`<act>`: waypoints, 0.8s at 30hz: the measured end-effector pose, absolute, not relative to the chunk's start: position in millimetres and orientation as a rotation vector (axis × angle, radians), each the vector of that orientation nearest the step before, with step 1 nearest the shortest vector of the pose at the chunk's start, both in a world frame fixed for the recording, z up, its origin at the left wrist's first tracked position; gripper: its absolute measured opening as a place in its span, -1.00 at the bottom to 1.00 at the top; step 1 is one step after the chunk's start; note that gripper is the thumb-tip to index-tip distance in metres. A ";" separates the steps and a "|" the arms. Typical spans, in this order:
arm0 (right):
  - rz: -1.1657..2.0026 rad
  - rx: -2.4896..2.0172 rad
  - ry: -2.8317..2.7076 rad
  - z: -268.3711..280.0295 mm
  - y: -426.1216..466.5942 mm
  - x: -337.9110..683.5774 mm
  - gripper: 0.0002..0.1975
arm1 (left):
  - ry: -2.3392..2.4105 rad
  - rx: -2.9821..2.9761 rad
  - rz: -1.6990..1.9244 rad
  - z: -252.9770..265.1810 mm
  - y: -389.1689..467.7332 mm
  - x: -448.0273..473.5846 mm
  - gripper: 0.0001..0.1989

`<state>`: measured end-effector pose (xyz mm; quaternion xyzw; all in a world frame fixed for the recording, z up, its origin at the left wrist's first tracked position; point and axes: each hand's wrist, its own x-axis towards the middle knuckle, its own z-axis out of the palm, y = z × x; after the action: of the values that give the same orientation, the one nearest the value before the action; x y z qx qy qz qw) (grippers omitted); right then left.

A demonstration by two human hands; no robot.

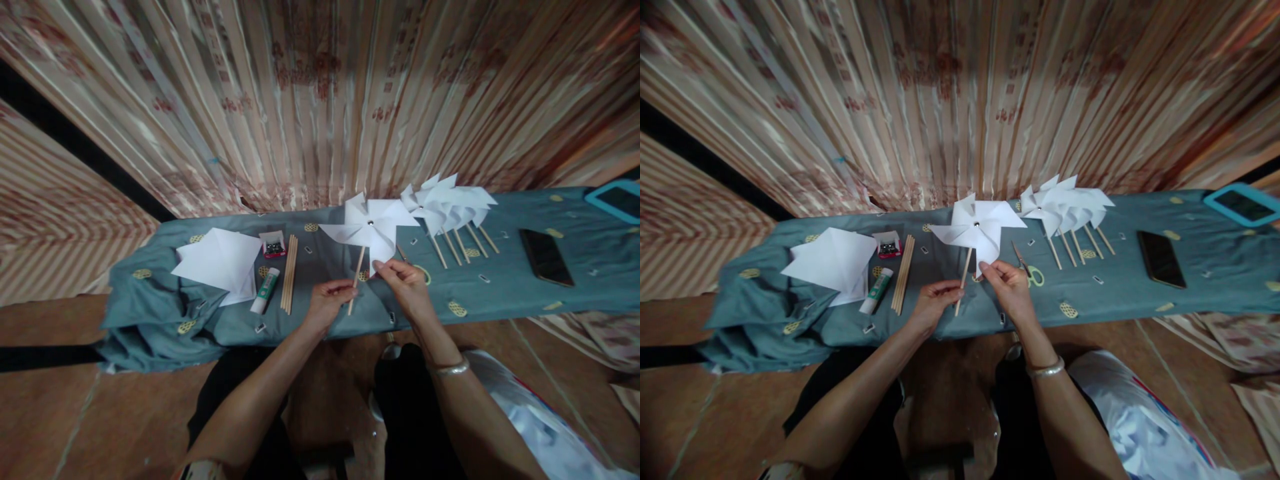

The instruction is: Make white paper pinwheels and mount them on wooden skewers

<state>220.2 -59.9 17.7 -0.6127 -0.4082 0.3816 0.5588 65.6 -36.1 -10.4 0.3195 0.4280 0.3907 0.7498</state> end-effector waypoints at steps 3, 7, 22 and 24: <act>0.916 -1.465 -0.973 14.3 -59.8 217.9 -0.59 | 0.935 0.718 0.849 -12.0 -36.5 66.0 -0.65; 0.935 -1.482 -0.973 10.1 -59.6 215.0 -0.58 | 0.939 0.735 0.856 -13.7 -36.6 67.3 -0.66; 0.878 -1.451 -1.043 4.9 -58.0 208.6 -0.65 | 0.922 0.716 0.868 -10.8 -37.9 73.6 -0.63; 0.881 -1.456 -1.052 4.9 -57.8 207.8 -0.66 | 0.923 0.715 0.878 -10.3 -38.2 75.4 -0.63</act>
<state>207.8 -57.8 4.9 -0.6125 -0.4426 0.3705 0.5401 75.4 -38.2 -10.3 0.3266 0.4216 0.4012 0.7448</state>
